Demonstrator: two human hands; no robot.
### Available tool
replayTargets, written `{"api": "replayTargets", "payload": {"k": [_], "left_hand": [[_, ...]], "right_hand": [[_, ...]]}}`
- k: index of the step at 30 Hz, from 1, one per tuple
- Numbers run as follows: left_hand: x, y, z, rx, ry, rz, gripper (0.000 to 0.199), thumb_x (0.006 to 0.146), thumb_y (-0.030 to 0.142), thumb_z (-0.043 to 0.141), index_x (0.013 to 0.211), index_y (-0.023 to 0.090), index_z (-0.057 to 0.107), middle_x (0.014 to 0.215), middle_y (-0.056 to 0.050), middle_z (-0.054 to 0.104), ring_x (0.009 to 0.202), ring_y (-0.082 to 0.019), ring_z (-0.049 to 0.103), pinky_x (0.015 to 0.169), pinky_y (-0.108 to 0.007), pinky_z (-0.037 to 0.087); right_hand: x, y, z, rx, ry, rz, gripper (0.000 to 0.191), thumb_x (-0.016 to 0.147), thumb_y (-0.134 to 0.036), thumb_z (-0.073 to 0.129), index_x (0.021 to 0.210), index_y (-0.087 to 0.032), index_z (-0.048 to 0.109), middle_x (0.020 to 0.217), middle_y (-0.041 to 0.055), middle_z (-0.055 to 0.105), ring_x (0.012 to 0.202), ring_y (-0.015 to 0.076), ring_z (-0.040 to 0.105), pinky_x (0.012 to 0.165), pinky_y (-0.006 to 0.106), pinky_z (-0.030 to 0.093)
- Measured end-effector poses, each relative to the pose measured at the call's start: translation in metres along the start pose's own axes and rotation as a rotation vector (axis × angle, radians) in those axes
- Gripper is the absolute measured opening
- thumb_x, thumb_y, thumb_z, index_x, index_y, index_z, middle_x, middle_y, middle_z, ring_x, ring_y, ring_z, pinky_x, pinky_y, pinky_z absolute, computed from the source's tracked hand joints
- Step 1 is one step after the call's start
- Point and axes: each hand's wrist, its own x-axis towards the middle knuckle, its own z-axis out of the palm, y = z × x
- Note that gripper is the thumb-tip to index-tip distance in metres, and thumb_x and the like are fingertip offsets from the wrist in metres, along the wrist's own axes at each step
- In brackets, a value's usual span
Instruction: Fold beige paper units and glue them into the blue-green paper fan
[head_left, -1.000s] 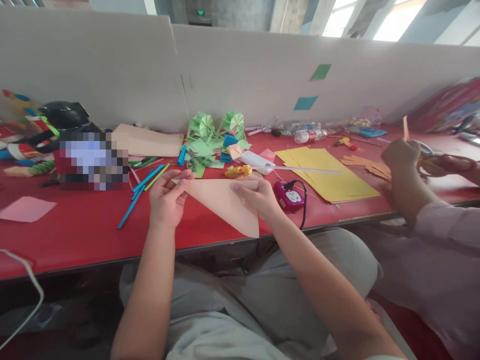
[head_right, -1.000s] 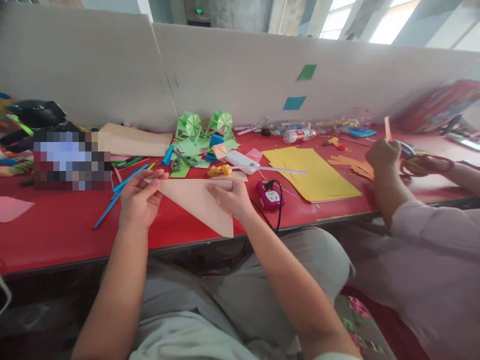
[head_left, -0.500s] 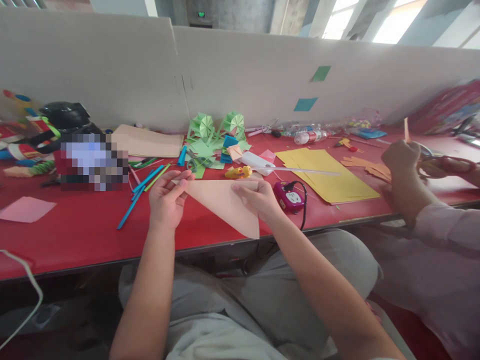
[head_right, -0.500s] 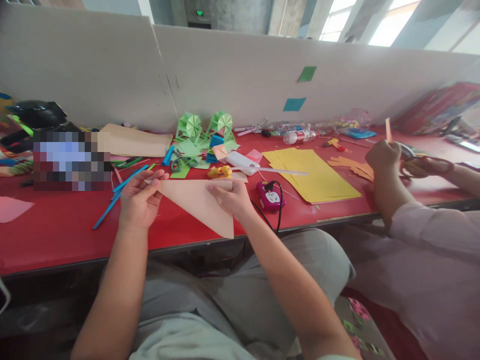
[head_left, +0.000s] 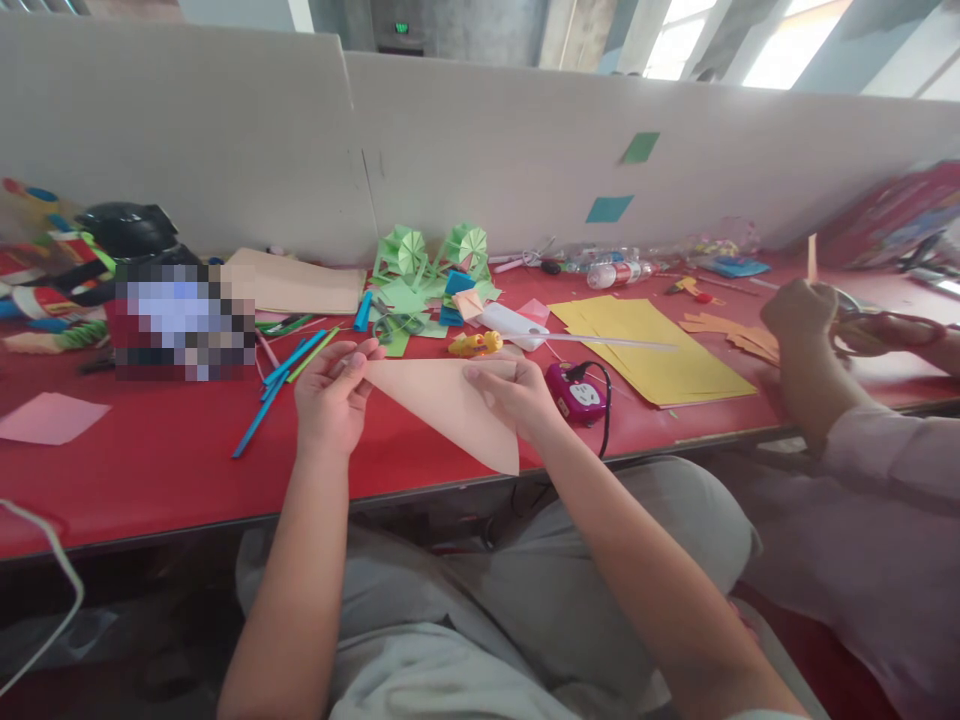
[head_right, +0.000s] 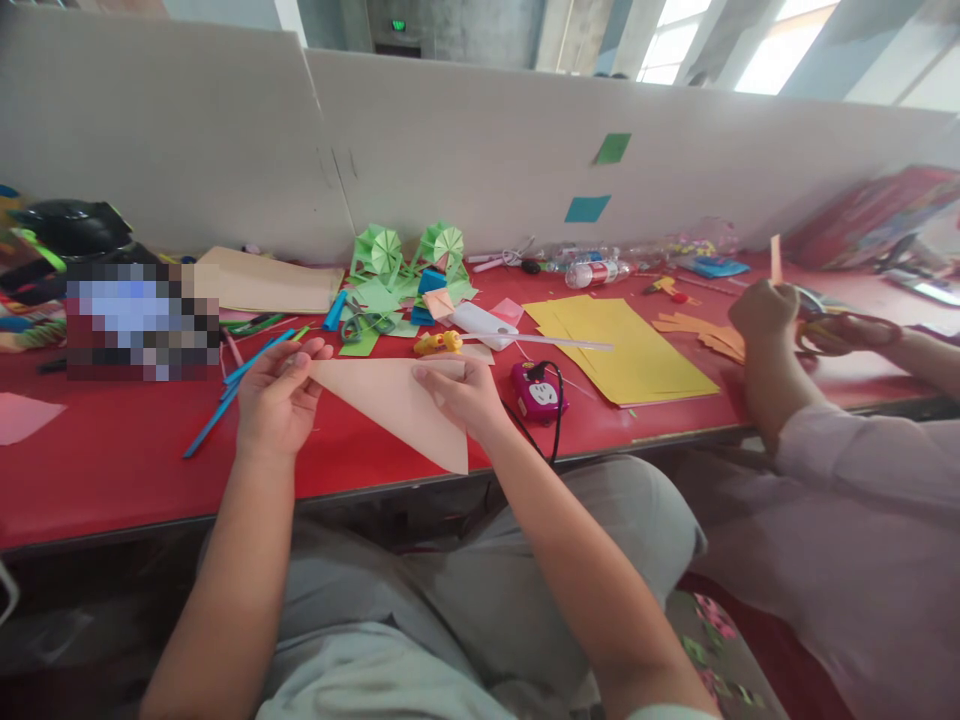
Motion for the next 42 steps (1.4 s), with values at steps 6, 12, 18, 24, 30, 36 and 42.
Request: {"api": "replayTargets", "payload": {"k": [6,12,18,24,30,36,42], "left_hand": [[0.001,-0.001,0.000,-0.007,0.034,0.004,0.034,0.057,0.023,0.093,0.083,0.019,0.071,0.084,-0.003,0.080,0.079,-0.017,0.076,0.068,-0.022,0.059],[0.001,0.000,0.000,-0.021,0.023,0.000,0.033,0.058,0.023,0.093,0.083,0.019,0.071,0.085,-0.003,0.080,0.079,-0.017,0.077,0.068,-0.022,0.059],[0.001,0.001,-0.001,0.006,0.045,-0.002,0.027,0.069,0.033,0.087,0.086,0.019,0.073,0.087,-0.005,0.080,0.082,-0.018,0.077,0.072,-0.023,0.060],[0.004,-0.002,-0.005,0.017,0.115,0.019,0.021,0.079,0.036,0.080,0.090,0.018,0.074,0.089,-0.005,0.080,0.084,-0.017,0.077,0.073,-0.022,0.059],[0.001,0.002,-0.004,0.022,0.012,-0.123,0.059,0.081,0.070,0.064,0.101,0.016,0.073,0.120,-0.016,0.074,0.109,-0.026,0.072,0.081,-0.031,0.061],[-0.012,-0.005,0.002,0.162,-0.224,-0.350,0.059,0.055,0.038,0.096,0.104,0.018,0.069,0.104,-0.008,0.076,0.093,-0.023,0.073,0.075,-0.030,0.060],[-0.016,-0.006,0.005,0.232,-0.201,-0.333,0.044,0.058,0.023,0.094,0.095,0.015,0.071,0.094,-0.007,0.077,0.089,-0.020,0.073,0.075,-0.027,0.060]], "right_hand": [[-0.001,-0.003,0.001,-0.014,0.017,-0.013,0.030,0.060,-0.037,0.091,0.081,-0.020,0.079,0.083,0.0037,0.074,0.077,0.0186,0.066,0.071,0.032,0.050],[-0.001,-0.003,0.002,0.005,0.020,0.013,0.032,0.058,-0.037,0.091,0.082,-0.019,0.079,0.082,0.0037,0.073,0.076,0.0185,0.066,0.071,0.032,0.050],[-0.002,-0.005,0.001,-0.026,0.023,0.025,0.033,0.059,-0.039,0.090,0.082,-0.019,0.079,0.086,0.0046,0.074,0.077,0.0191,0.067,0.071,0.033,0.050],[-0.002,-0.006,0.001,-0.029,0.016,-0.003,0.031,0.060,-0.042,0.089,0.078,-0.019,0.078,0.087,0.0062,0.074,0.084,0.0224,0.068,0.076,0.036,0.051],[-0.002,-0.006,0.002,-0.024,0.033,0.002,0.036,0.059,-0.044,0.090,0.081,-0.018,0.078,0.087,0.0065,0.073,0.085,0.0235,0.068,0.077,0.038,0.051],[-0.001,-0.006,0.005,0.028,0.036,0.008,0.035,0.057,-0.042,0.091,0.080,-0.018,0.078,0.085,0.0058,0.072,0.082,0.0218,0.066,0.076,0.037,0.051],[-0.002,-0.007,0.005,0.017,0.053,0.037,0.037,0.056,-0.042,0.091,0.080,-0.017,0.077,0.083,0.0057,0.072,0.077,0.0203,0.066,0.072,0.035,0.050]]}}
